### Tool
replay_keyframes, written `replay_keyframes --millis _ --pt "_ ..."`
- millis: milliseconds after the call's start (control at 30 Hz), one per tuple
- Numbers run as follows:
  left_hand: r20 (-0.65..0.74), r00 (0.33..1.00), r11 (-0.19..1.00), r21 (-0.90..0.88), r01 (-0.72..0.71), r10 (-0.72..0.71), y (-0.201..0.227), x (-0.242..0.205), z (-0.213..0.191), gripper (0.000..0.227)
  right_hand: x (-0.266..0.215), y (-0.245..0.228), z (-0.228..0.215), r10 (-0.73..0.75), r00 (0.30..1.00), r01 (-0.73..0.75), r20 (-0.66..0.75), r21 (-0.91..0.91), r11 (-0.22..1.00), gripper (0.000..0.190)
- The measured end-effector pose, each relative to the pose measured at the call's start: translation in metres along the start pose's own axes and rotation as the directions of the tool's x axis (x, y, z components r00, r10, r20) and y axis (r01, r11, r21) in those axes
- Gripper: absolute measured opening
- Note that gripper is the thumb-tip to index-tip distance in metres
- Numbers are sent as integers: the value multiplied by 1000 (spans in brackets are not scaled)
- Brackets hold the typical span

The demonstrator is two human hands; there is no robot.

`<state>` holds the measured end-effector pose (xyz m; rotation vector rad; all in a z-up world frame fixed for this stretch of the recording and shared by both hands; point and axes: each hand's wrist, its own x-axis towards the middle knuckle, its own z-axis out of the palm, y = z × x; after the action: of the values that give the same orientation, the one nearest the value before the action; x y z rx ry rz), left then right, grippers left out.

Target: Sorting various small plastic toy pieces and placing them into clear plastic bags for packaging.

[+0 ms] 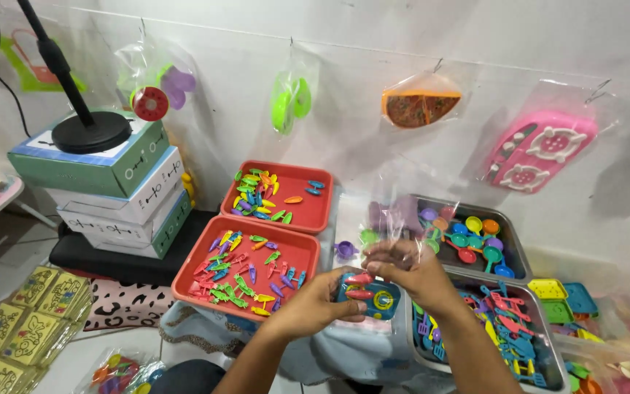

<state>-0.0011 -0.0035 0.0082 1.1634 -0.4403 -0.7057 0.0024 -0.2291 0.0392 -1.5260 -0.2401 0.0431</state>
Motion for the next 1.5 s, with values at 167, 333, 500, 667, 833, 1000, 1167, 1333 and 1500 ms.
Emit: replay_keyframes --millis 167,333,500,667,833,1000,1167,1333,1500 --pt "-8 999 998 -49 38 -39 12 -2 3 54 2 -10 4 -77 984 68 -160 -62 996 19" --pt "-23 998 998 -21 -54 54 8 -2 2 43 1 -13 3 -13 995 14 -101 7 1000 31" --pt "-7 992 990 56 -126 127 11 -2 5 43 -3 -25 13 117 992 -124 -43 -213 969 37" --pt "-83 994 995 -70 -70 65 5 4 -1 38 4 -2 -6 -28 998 24 -58 -82 996 17" --pt "-35 998 971 236 -48 58 25 -8 3 49 3 -3 -5 -66 993 59 -95 -73 996 15" --pt "-153 934 939 177 -296 323 25 0 -5 94 -1 -5 0 121 988 -105 97 -159 982 18" --pt "-327 776 842 243 -482 539 27 20 -9 32 8 -3 -13 176 972 -126 156 -288 949 24" --pt "-372 766 851 186 -491 524 25 12 -2 22 24 19 -68 202 978 -210 -58 -336 918 53" --pt "-372 773 857 226 -462 515 25 14 6 25 39 54 -79 -27 999 -38 -40 -998 46 22"
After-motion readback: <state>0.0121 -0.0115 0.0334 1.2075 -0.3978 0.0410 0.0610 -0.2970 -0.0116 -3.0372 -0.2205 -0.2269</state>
